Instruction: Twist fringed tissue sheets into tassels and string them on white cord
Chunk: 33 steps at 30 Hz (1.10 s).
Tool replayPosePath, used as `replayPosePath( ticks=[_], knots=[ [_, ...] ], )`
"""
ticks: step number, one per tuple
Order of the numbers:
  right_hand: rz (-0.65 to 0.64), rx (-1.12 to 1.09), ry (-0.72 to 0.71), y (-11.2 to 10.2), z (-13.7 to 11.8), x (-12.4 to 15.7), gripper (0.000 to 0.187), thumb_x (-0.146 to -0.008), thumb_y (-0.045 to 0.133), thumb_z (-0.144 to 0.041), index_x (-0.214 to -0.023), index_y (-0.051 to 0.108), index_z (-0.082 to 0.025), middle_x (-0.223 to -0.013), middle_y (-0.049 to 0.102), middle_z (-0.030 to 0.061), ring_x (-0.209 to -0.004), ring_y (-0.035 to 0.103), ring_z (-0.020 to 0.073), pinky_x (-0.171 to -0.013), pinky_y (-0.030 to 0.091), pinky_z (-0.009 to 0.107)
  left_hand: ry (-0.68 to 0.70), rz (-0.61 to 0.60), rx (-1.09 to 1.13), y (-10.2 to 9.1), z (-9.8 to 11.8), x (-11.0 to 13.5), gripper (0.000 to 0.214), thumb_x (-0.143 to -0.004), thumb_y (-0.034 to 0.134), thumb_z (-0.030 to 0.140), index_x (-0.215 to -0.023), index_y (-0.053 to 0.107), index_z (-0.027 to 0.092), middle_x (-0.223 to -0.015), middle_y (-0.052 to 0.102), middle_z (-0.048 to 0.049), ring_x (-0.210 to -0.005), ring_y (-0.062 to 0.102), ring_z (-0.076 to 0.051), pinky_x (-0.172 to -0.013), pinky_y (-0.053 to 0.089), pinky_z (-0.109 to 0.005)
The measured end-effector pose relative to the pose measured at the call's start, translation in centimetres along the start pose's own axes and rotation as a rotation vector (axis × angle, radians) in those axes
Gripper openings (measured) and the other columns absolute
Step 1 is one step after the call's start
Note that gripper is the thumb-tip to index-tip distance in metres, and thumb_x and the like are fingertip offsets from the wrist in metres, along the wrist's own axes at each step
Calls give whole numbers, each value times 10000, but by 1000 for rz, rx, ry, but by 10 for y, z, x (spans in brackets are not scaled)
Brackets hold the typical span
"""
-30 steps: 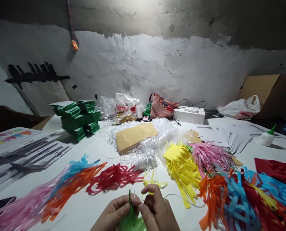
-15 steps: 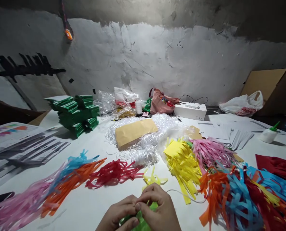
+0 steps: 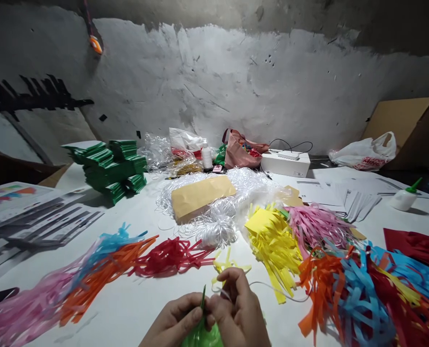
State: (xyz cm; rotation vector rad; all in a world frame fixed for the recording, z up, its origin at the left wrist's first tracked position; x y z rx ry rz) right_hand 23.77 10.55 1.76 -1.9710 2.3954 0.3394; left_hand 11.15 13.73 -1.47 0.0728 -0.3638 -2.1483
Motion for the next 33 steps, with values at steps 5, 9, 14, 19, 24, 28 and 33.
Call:
replayPosePath(
  ticks=[5,9,14,19,24,28,33],
  knots=[
    [-146,41,108,14,18,-1,500,-809,670,-653,-946,664,-171,-572,392,-67,-533,433,118,-531,365,247,22,-98,-76,9,3,0,371,-823,730,538,-852,770,170,-814,707,-57,-852,609,-212,-841,447,-330],
    [-183,-66,141,17,16,-3,496,-790,701,-639,-897,664,-157,-555,462,-51,-520,487,124,-535,398,255,33,-118,-62,10,-1,0,370,-819,733,540,-840,776,173,-767,696,-45,-788,586,-187,-785,434,-305],
    [-205,-103,164,20,14,-3,370,-817,698,-511,-895,649,-152,-558,519,-38,-524,526,132,-544,421,259,19,-96,-37,9,-3,1,358,-816,740,532,-858,786,179,-741,691,-38,-768,581,-182,-787,434,-306],
    [-187,85,145,15,14,-5,63,-766,608,-234,-800,605,-181,-559,461,-67,-496,470,115,-494,372,238,1,-95,-111,7,-3,2,365,-825,717,553,-877,777,198,-798,707,-40,-818,601,-200,-808,444,-303],
    [-214,416,2,15,4,-5,85,-702,551,-166,-773,554,-211,-592,464,-65,-534,433,108,-506,301,228,85,-125,-380,11,9,5,406,-891,601,582,-869,757,207,-859,725,-64,-840,613,-227,-807,462,-310],
    [-150,564,-129,12,-6,-5,86,-839,525,-286,-790,531,-216,-617,459,-49,-570,440,126,-547,305,252,142,-101,-464,13,19,6,385,-915,573,562,-957,761,229,-907,732,-65,-863,620,-231,-815,463,-307],
    [-198,421,-32,11,-8,-4,270,-952,455,-438,-1083,535,-216,-656,446,-58,-592,456,144,-584,343,257,-29,17,-128,0,2,0,347,-843,704,531,-838,757,188,-761,685,-24,-744,569,-171,-714,431,-266]
  ],
)
Point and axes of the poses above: each hand's wrist, its own x-axis away from the middle knuckle, its own y-axis out of the palm, z = x × y, the point moved 9 cm from there along -x, towards the middle knuckle
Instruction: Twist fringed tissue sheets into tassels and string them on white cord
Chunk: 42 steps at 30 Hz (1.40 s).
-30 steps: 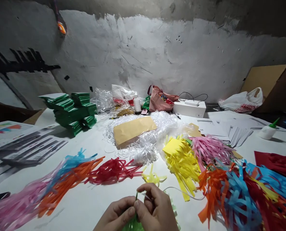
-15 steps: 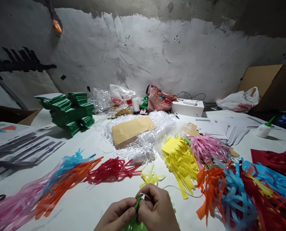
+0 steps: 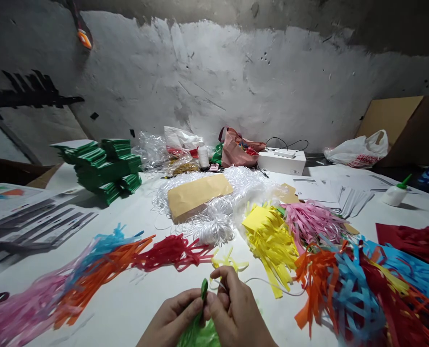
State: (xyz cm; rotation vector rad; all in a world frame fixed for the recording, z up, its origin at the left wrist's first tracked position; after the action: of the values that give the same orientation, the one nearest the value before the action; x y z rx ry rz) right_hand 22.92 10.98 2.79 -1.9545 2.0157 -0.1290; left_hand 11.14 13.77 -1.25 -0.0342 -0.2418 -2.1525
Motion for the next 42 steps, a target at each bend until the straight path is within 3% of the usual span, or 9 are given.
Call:
replayPosePath(
  ticks=[4,10,16,22,25,30,34,37,42],
  knots=[
    [31,37,-16,-5,-2,1,304,-1030,299,-456,-1120,490,-237,-709,521,-40,-593,489,145,-597,324,271,-65,53,150,-3,-11,-3,370,-776,786,516,-882,774,162,-735,688,-28,-695,554,-148,-674,405,-253],
    [-116,-29,-127,16,-2,3,302,-1032,295,-479,-1218,391,-260,-764,614,-18,-676,611,171,-639,403,263,-21,12,130,-1,-8,-5,362,-779,779,522,-840,781,165,-740,676,-27,-722,558,-156,-699,425,-260],
    [-134,63,-81,16,5,3,315,-1019,313,-373,-1305,367,-250,-775,608,-9,-676,612,172,-637,410,272,72,-24,-107,2,8,1,374,-861,668,552,-920,780,201,-800,700,-35,-772,580,-191,-739,456,-284],
    [-149,137,-101,18,-1,3,426,-947,405,-390,-1341,365,-233,-703,485,-51,-594,512,155,-574,341,262,312,57,-433,5,30,13,284,-938,571,477,-972,779,287,-889,756,-65,-834,649,-238,-801,479,-316],
    [-133,189,-68,16,-1,2,336,-957,381,-371,-1262,428,-239,-705,521,-40,-612,543,161,-599,352,268,397,51,-546,7,37,17,235,-932,587,424,-931,778,288,-853,741,-80,-838,638,-248,-827,481,-334],
    [-177,140,-75,17,-7,3,272,-958,387,-345,-1209,431,-252,-804,679,2,-622,588,164,-579,363,262,300,34,-346,-4,33,11,245,-922,616,427,-1083,734,284,-1076,741,-81,-1019,652,-271,-928,485,-363],
    [-226,123,-99,24,-8,5,328,-943,409,-325,-1265,409,-259,-884,724,25,-639,609,163,-579,366,260,231,23,-199,-10,26,4,231,-887,668,446,-907,721,222,-944,738,-57,-927,664,-252,-869,493,-344],
    [-234,154,-164,28,-11,7,384,-928,418,-297,-1309,403,-258,-815,689,5,-598,565,155,-560,343,258,226,72,-187,-13,29,5,267,-873,684,459,-799,664,203,-837,689,-27,-839,634,-220,-809,487,-321],
    [-211,192,-257,23,-24,7,377,-939,389,-252,-1316,394,-235,-645,447,-76,-527,441,129,-513,273,241,303,110,-273,-9,50,13,309,-917,618,473,-768,604,203,-757,584,0,-740,540,-174,-715,457,-280]
  ],
)
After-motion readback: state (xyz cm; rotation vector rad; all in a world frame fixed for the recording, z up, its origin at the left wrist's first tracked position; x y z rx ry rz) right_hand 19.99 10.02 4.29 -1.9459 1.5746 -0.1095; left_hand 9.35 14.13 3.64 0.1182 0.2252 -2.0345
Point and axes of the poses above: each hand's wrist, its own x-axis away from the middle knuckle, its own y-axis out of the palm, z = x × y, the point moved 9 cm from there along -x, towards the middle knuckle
